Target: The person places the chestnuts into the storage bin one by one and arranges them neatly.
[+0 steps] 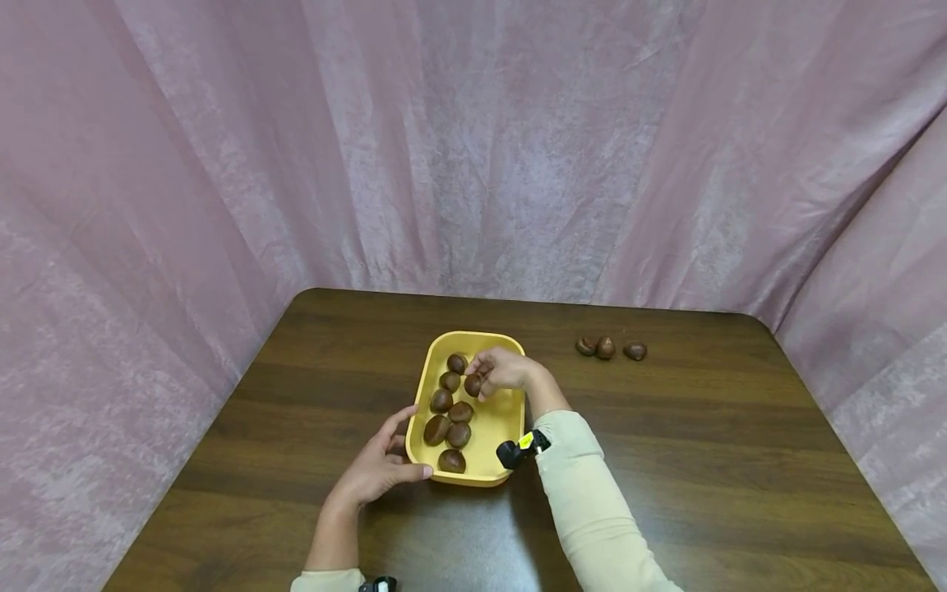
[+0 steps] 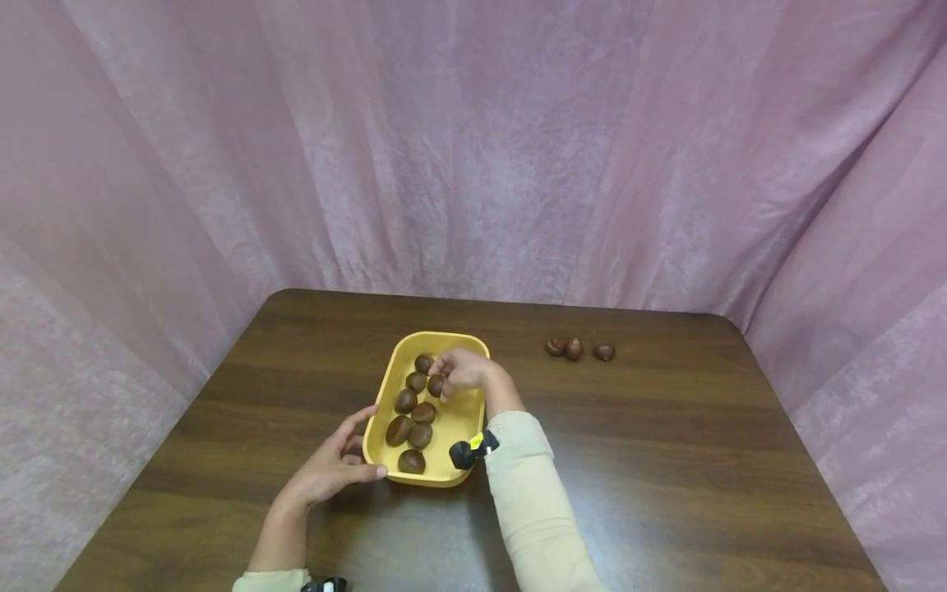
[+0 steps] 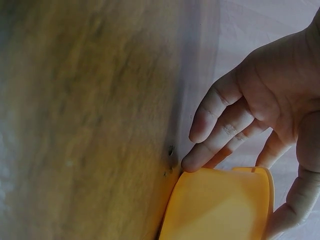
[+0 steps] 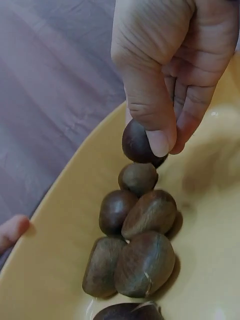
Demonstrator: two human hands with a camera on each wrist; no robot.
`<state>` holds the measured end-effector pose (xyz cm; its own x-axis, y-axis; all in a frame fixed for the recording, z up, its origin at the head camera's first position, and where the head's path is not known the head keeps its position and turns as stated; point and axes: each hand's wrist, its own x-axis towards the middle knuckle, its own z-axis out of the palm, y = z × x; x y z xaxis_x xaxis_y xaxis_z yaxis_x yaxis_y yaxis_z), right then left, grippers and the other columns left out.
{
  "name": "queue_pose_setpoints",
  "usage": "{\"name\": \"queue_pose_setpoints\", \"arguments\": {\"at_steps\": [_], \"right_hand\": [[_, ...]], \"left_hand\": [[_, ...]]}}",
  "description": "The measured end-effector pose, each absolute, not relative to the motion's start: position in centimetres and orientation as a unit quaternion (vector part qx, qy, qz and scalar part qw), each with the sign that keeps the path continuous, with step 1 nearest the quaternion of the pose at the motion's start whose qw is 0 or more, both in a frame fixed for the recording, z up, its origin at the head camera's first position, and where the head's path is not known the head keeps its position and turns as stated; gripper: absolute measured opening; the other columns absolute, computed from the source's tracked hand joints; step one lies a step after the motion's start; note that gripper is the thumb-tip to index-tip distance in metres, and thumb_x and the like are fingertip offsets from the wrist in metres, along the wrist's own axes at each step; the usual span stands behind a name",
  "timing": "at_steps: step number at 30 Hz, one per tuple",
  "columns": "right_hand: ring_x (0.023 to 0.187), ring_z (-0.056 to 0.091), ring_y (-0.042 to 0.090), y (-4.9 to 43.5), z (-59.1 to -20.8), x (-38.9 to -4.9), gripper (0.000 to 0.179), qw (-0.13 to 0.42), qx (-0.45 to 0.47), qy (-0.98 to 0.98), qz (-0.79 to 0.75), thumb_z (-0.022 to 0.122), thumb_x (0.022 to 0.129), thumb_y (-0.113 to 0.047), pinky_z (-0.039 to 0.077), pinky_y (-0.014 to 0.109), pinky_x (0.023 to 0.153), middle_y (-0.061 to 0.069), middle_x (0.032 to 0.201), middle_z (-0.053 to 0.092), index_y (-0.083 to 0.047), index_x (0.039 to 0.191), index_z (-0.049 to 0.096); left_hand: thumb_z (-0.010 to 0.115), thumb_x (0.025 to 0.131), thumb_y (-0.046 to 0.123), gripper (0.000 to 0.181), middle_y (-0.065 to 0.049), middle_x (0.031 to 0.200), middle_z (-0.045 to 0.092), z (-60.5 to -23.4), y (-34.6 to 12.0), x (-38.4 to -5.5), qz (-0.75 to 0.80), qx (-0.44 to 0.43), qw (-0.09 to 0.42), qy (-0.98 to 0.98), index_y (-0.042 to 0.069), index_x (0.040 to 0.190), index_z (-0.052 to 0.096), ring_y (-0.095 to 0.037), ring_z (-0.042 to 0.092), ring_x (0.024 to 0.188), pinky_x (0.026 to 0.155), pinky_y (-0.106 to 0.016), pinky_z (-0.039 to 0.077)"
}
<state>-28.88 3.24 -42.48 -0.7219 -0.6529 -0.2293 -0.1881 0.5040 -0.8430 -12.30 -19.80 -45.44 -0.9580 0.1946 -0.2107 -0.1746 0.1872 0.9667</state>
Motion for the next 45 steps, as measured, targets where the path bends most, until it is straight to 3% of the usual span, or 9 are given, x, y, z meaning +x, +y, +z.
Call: {"name": "queue_pose_setpoints", "arguments": {"at_steps": [10,17,24,34,37,42,45], "right_hand": [[0.067,0.056,0.016,1.6,-43.7,-28.7,0.041,0.269,-0.238,0.836,-0.415,0.071,0.063,0.015,0.048,0.028,0.063,0.008,0.078,0.060,0.001,0.100,0.062],[0.067,0.053,0.014,0.9,-43.9,-28.6,0.042,0.266,-0.219,0.862,-0.371,0.074,0.063,0.013,0.045,0.025,0.064,0.006,0.077,0.059,0.000,0.101,0.062],[0.073,0.059,0.017,0.9,-44.1,-28.6,0.041,0.281,-0.197,0.840,-0.421,0.068,0.064,0.018,0.047,0.027,0.070,0.009,0.082,0.063,0.003,0.102,0.061],[0.069,0.057,0.014,1.3,-43.9,-28.2,0.032,0.259,-0.237,0.846,-0.402,0.069,0.071,0.008,0.047,0.028,0.067,0.006,0.076,0.062,0.003,0.102,0.064],[0.075,0.055,0.017,1.8,-43.0,-27.4,0.030,0.239,-0.241,0.854,-0.393,0.071,0.074,0.002,0.046,0.031,0.068,0.010,0.084,0.061,0.002,0.103,0.064],[0.101,0.056,0.029,2.8,-41.1,-25.9,0.037,0.213,-0.237,0.859,-0.400,0.069,0.079,-0.002,0.045,0.039,0.082,0.018,0.111,0.060,0.000,0.116,0.062],[0.106,0.054,0.034,3.5,-40.7,-25.0,0.037,0.189,-0.249,0.855,-0.415,0.067,0.081,-0.002,0.045,0.041,0.083,0.019,0.114,0.059,0.000,0.118,0.061]], "left_hand": [[0.080,0.072,0.006,0.093,-0.029,0.120,0.044,-45.5,-19.9,-12.1,0.640,0.013,0.149,0.753,0.020,0.146,0.025,-0.029,0.062,0.083,0.069,-0.038,0.048],[0.080,0.072,0.006,0.094,-0.028,0.119,0.044,-45.5,-20.0,-12.0,0.644,0.013,0.153,0.749,0.020,0.147,0.024,-0.029,0.062,0.083,0.069,-0.038,0.047],[0.079,0.072,0.005,0.094,-0.028,0.119,0.045,-45.5,-20.0,-11.9,0.649,0.016,0.155,0.745,0.019,0.147,0.024,-0.029,0.062,0.084,0.070,-0.038,0.048],[0.080,0.072,0.005,0.094,-0.028,0.119,0.045,-45.7,-20.0,-11.8,0.653,0.015,0.155,0.741,0.018,0.147,0.024,-0.029,0.062,0.083,0.069,-0.037,0.048],[0.080,0.072,0.005,0.094,-0.029,0.120,0.045,-45.7,-20.0,-11.8,0.655,0.017,0.154,0.739,0.018,0.146,0.024,-0.029,0.062,0.084,0.070,-0.037,0.048],[0.080,0.072,0.005,0.094,-0.029,0.120,0.045,-45.8,-20.0,-12.0,0.653,0.018,0.150,0.742,0.018,0.146,0.025,-0.029,0.063,0.084,0.070,-0.037,0.048],[0.081,0.071,0.006,0.094,-0.029,0.120,0.044,-45.7,-20.0,-12.0,0.651,0.014,0.150,0.744,0.019,0.146,0.026,-0.029,0.062,0.083,0.069,-0.038,0.048]]}}
